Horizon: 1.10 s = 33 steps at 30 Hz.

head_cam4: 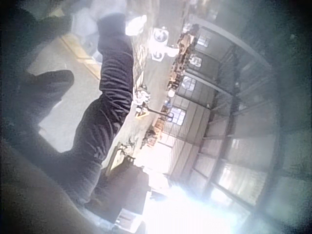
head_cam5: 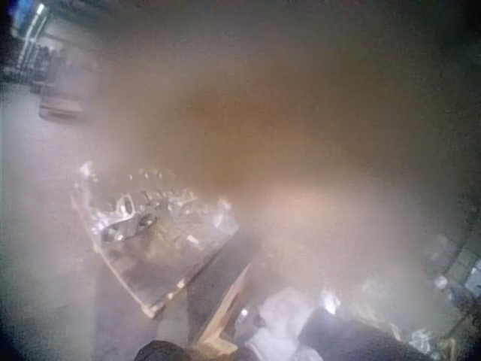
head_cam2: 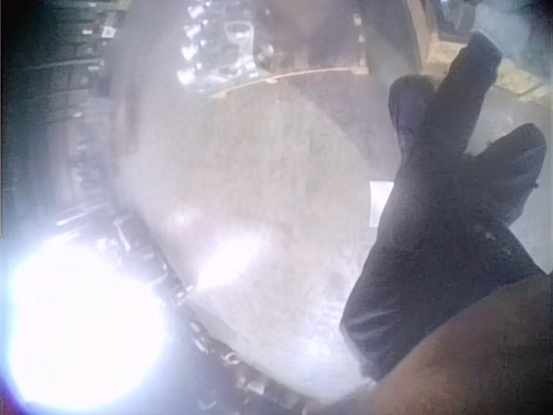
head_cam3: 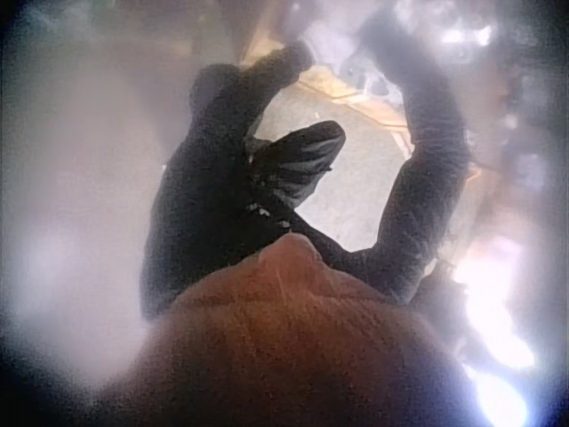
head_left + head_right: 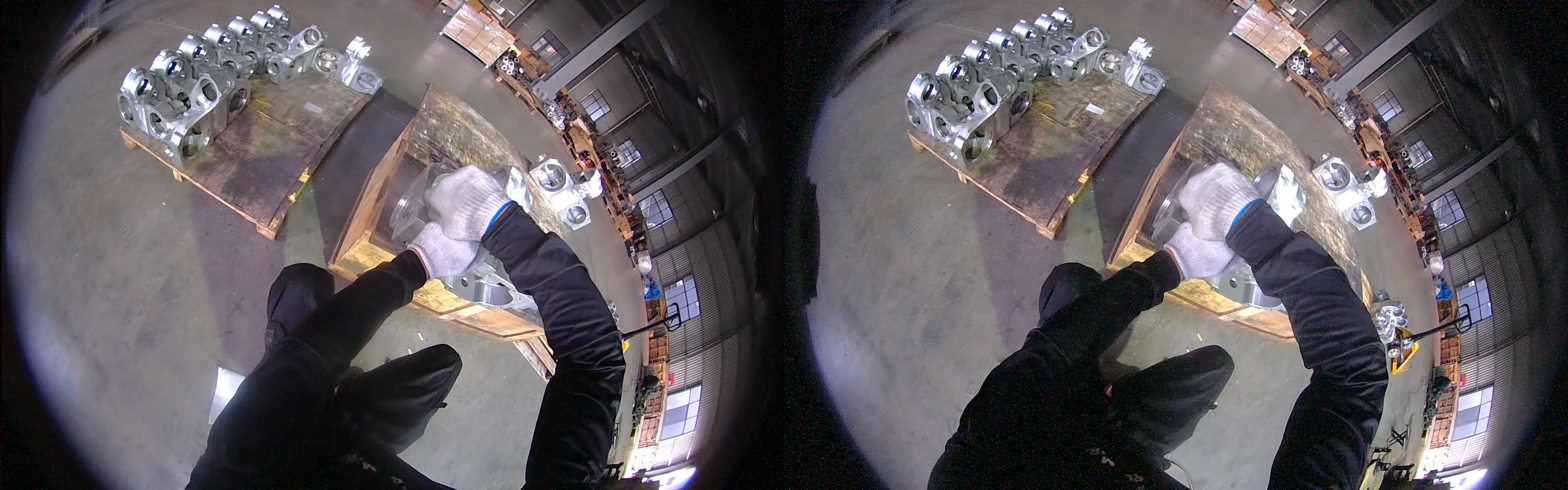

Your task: The person kneels on the floor and uses a metal file to deburr the edges and surfaces of a large aluminum casting. They rotate the part to access different areas, then use a cloth to wipe the surface and inspect the finish.

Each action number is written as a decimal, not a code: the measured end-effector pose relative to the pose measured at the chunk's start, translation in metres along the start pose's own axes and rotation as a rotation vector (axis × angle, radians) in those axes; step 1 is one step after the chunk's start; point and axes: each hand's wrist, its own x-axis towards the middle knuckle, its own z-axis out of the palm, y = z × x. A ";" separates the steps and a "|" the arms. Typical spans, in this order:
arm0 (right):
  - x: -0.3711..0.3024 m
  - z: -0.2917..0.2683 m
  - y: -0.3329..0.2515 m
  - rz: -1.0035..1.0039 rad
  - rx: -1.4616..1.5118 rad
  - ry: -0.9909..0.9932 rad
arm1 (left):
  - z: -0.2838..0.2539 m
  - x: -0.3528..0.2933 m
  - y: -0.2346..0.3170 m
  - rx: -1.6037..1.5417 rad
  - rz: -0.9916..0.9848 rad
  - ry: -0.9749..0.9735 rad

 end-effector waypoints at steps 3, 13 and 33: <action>-0.003 -0.007 -0.005 0.006 0.014 -0.015 | 0.011 0.001 -0.005 -0.085 -0.062 -0.050; -0.026 -0.021 -0.016 -0.035 0.093 0.055 | 0.021 0.006 -0.016 -0.384 -0.162 0.033; -0.280 0.234 0.062 1.393 0.681 0.760 | -0.020 0.061 -0.126 0.390 -0.311 -0.301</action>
